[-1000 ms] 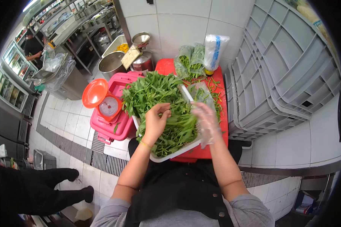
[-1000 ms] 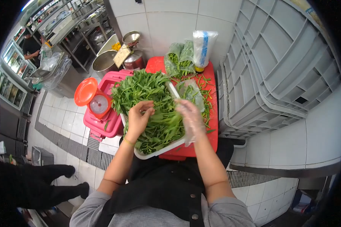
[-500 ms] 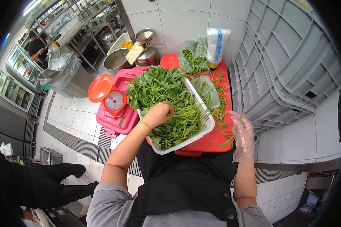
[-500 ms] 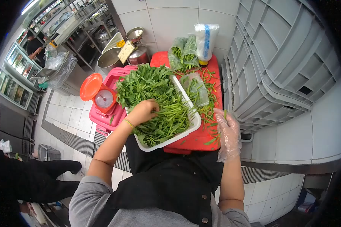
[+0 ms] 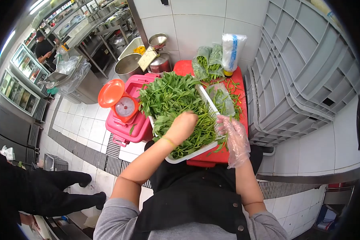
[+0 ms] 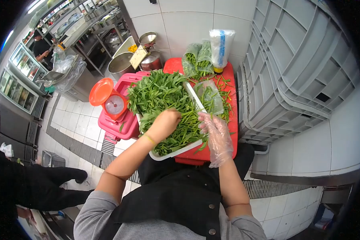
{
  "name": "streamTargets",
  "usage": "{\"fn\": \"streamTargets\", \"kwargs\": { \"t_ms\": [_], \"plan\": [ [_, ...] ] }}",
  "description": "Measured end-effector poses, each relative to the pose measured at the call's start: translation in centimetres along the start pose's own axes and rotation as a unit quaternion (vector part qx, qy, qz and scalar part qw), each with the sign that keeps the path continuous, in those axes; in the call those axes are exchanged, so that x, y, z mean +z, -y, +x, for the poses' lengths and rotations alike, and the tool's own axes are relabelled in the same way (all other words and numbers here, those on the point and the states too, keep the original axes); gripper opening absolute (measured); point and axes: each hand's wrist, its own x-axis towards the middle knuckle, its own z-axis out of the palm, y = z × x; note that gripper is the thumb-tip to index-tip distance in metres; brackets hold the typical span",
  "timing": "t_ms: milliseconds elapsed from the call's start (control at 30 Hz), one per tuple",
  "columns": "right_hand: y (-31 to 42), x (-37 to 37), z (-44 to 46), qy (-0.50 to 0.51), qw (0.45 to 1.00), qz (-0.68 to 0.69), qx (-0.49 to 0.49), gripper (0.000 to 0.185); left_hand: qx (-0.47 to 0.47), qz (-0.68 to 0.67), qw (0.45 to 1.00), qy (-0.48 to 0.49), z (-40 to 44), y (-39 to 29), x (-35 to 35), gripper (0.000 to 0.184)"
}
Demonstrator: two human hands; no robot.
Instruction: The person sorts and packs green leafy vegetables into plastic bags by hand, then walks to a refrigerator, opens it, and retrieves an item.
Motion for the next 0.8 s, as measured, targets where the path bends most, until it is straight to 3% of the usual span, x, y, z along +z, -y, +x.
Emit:
{"fn": "streamTargets", "kwargs": {
  "t_ms": [133, 200, 233, 300, 433, 533, 600, 700, 800],
  "plan": [
    [0.4, -0.4, -1.5, 0.011, 1.000, 0.003, -0.007, 0.028, -0.013, 0.178, 0.984, 0.031, 2.4, 0.7, 3.5, 0.007],
    [1.6, -0.9, -2.6, -0.004, 1.000, -0.011, -0.009, 0.030, -0.046, 0.135, 0.989, 0.031, 3.3, 1.3, 3.3, 0.004],
    [2.2, -1.6, -3.0, -0.014, 0.999, -0.043, -0.019, 0.029, -0.054, 0.091, 0.994, 0.020, 3.7, 1.3, 1.7, 0.015],
    [1.6, -3.8, -3.0, -0.022, 0.999, -0.026, -0.038, 0.029, -0.080, -0.125, 0.989, -0.006, 4.5, 1.4, -2.8, 0.024],
    [1.1, -4.9, -2.5, -0.089, 0.996, -0.004, -0.033, 0.030, -0.088, -0.427, 0.870, -0.231, 3.6, -0.5, -11.3, 0.017],
    [3.4, -2.1, -2.7, -0.074, 0.997, -0.021, -0.016, 0.028, -0.129, -0.476, 0.851, -0.181, 1.6, -0.8, -12.3, 0.018],
    [3.2, -0.4, -2.2, -0.045, 0.991, -0.091, -0.087, 0.024, -0.152, -0.561, 0.791, -0.189, 0.7, -0.4, -11.2, 0.016],
    [4.6, 2.7, -2.1, 0.027, 0.977, -0.140, -0.159, 0.019, -0.157, -0.592, 0.759, -0.220, -0.3, -0.7, -9.4, 0.012],
    [5.9, 5.1, -1.8, 0.084, 0.968, -0.173, -0.164, 0.018, -0.170, -0.578, 0.769, -0.213, -0.2, -2.2, -8.7, 0.015]
  ]
}}
